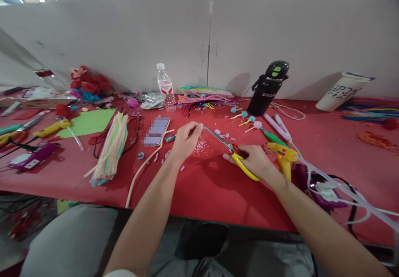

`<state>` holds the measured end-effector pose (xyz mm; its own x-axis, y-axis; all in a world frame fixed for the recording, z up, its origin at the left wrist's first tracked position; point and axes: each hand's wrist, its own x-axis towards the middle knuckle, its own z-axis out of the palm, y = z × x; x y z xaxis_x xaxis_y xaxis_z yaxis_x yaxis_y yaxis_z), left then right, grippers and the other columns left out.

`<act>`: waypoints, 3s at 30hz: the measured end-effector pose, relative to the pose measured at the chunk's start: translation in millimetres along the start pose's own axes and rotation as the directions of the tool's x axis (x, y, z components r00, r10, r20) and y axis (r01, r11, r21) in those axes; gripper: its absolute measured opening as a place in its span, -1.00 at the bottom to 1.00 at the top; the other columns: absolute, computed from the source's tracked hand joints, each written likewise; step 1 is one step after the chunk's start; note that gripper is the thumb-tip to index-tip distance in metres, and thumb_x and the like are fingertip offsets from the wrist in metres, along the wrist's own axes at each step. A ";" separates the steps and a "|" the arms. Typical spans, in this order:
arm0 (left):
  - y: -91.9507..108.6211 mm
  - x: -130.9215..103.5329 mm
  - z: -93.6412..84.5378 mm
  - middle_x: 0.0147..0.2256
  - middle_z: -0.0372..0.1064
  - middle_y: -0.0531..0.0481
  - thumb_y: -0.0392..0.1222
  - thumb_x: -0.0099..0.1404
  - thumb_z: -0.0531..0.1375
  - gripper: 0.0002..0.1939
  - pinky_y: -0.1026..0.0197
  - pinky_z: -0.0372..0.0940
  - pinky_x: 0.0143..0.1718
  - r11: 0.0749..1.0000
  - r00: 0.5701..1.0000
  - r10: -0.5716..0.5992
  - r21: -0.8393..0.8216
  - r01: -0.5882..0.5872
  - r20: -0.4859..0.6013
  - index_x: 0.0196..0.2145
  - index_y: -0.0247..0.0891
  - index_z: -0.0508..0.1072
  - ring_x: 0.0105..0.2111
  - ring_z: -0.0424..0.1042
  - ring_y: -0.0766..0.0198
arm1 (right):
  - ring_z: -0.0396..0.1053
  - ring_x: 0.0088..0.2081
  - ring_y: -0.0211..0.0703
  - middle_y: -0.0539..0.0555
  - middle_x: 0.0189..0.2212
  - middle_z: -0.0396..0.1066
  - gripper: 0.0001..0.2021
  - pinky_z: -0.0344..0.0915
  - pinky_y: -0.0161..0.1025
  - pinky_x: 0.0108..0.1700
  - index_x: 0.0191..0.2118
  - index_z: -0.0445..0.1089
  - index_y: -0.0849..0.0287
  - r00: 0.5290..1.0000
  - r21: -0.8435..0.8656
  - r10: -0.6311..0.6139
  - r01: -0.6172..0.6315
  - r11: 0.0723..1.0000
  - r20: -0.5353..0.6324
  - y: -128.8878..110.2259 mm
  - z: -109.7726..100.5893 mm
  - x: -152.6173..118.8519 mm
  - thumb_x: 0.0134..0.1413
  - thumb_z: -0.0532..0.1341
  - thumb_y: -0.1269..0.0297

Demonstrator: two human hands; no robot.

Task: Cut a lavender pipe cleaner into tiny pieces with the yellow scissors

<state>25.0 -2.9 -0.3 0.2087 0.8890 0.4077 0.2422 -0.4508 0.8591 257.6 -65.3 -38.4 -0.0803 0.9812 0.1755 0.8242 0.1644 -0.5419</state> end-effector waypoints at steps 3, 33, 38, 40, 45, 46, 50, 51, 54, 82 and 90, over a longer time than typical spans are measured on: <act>1.3 -0.2 0.0 -0.57 0.19 0.06 0.02 0.32 0.06 -0.64 0.28 0.08 -0.48 1.000 1.000 0.005 0.005 -0.005 -0.001 -0.52 -0.27 0.30 -0.54 0.17 0.36 | -0.15 -0.56 -0.35 -0.10 -0.66 -0.05 -0.44 -0.13 -0.36 -0.58 -0.63 0.05 0.18 1.000 0.003 -0.005 0.005 1.000 0.006 0.4 0.0 0.1 -0.10 0.20 -0.23; -0.2 0.3 0.2 -0.57 0.21 0.06 0.00 0.34 0.04 -0.64 0.28 0.07 -0.48 0.998 1.000 0.014 0.064 -0.014 0.005 -0.50 -0.28 0.34 -0.54 0.18 0.37 | -0.16 -0.56 -0.36 -0.09 -0.66 -0.06 -0.44 -0.13 -0.36 -0.58 -0.64 0.06 0.19 1.000 -0.013 -0.015 0.015 1.000 0.019 0.6 -0.6 1.1 -0.09 0.19 -0.24; -0.7 0.3 0.4 -0.57 0.19 0.07 0.01 0.35 0.02 -0.64 0.28 0.07 -0.47 0.996 1.000 0.003 0.085 -0.003 -0.005 -0.49 -0.28 0.31 -0.54 0.18 0.37 | -0.16 -0.56 -0.35 -0.10 -0.67 -0.07 -0.44 -0.14 -0.35 -0.58 -0.64 0.03 0.17 1.000 -0.028 -0.010 0.010 1.000 -0.007 0.6 -1.0 0.8 -0.10 0.19 -0.23; -0.1 0.1 1.0 -0.57 0.18 0.08 0.01 0.35 0.01 -0.64 0.28 0.06 -0.48 0.996 1.000 0.007 0.087 -0.006 -0.008 -0.49 -0.28 0.30 -0.54 0.16 0.38 | -0.16 -0.56 -0.35 -0.10 -0.67 -0.07 -0.44 -0.14 -0.36 -0.58 -0.63 0.03 0.17 1.000 -0.026 -0.012 0.012 1.000 -0.011 0.1 -1.2 0.4 -0.10 0.20 -0.23; 1.1 0.1 2.0 -0.57 0.16 0.07 -0.01 0.36 0.01 -0.64 0.27 0.04 -0.49 0.995 1.000 0.024 0.101 -0.023 -0.008 -0.50 -0.28 0.29 -0.55 0.14 0.38 | -0.15 -0.56 -0.35 -0.09 -0.66 -0.05 -0.45 -0.13 -0.36 -0.59 -0.63 0.05 0.17 1.000 -0.010 -0.006 0.006 1.000 0.001 -1.5 -1.6 -0.6 -0.10 0.19 -0.23; 1.1 0.2 2.0 -0.57 0.17 0.07 -0.01 0.36 0.01 -0.64 0.27 0.04 -0.49 0.995 1.000 0.023 0.101 -0.022 -0.007 -0.49 -0.28 0.30 -0.55 0.14 0.38 | -0.15 -0.56 -0.35 -0.09 -0.66 -0.05 -0.45 -0.13 -0.36 -0.59 -0.63 0.05 0.17 1.000 -0.009 -0.005 0.005 1.000 0.005 -1.8 -1.8 -0.7 -0.10 0.19 -0.23; 0.7 0.4 1.9 -0.56 0.17 0.08 0.00 0.36 0.00 -0.64 0.27 0.05 -0.49 0.995 1.000 0.013 0.101 -0.013 -0.004 -0.48 -0.28 0.31 -0.55 0.15 0.38 | -0.15 -0.56 -0.34 -0.11 -0.67 -0.07 -0.44 -0.15 -0.35 -0.58 -0.64 0.02 0.17 1.000 -0.016 -0.006 0.007 1.000 0.010 -2.9 -2.7 -0.4 -0.11 0.21 -0.23; 0.6 0.3 1.9 -0.56 0.17 0.08 0.00 0.36 0.00 -0.64 0.27 0.05 -0.49 0.995 1.000 0.011 0.102 -0.011 -0.003 -0.48 -0.28 0.31 -0.55 0.15 0.38 | -0.15 -0.56 -0.34 -0.11 -0.67 -0.07 -0.43 -0.15 -0.35 -0.58 -0.63 0.01 0.17 1.000 -0.015 -0.009 0.009 1.000 0.014 -2.9 -2.8 -0.2 -0.11 0.21 -0.23; 0.6 -0.4 2.2 -0.57 0.16 0.08 0.01 0.36 0.00 -0.64 0.27 0.05 -0.49 0.995 1.000 0.006 0.098 -0.006 0.002 -0.48 -0.28 0.30 -0.55 0.14 0.38 | -0.15 -0.57 -0.34 -0.11 -0.68 -0.06 -0.43 -0.14 -0.35 -0.58 -0.63 0.01 0.16 1.000 -0.011 -0.008 0.009 1.000 0.017 -2.0 -2.8 0.8 -0.11 0.21 -0.23; -1.1 -0.8 4.3 -0.58 0.13 0.08 -0.02 0.37 -0.02 -0.63 0.27 0.03 -0.49 0.989 1.000 0.019 0.146 -0.016 -0.020 -0.53 -0.27 0.25 -0.55 0.14 0.38 | -0.17 -0.56 -0.35 -0.11 -0.67 -0.08 -0.44 -0.16 -0.34 -0.57 -0.64 0.01 0.18 0.999 -0.017 -0.027 0.027 0.999 0.018 0.7 -2.7 2.0 -0.09 0.20 -0.21; -2.9 -0.6 4.1 -0.58 0.14 0.08 0.00 0.37 -0.03 -0.61 0.26 0.01 -0.48 0.986 1.000 0.021 0.167 -0.017 -0.022 -0.53 -0.27 0.23 -0.55 0.14 0.37 | -0.15 -0.57 -0.35 -0.10 -0.68 -0.06 -0.44 -0.13 -0.35 -0.58 -0.64 0.05 0.17 1.000 -0.003 -0.021 0.021 1.000 0.007 -4.2 -4.5 0.3 -0.10 0.18 -0.25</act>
<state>28.0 -2.5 -4.3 0.1932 0.8810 0.4318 0.3938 -0.4727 0.7883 256.5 -66.2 -32.4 -0.1016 0.9781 0.1815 0.8241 0.1850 -0.5354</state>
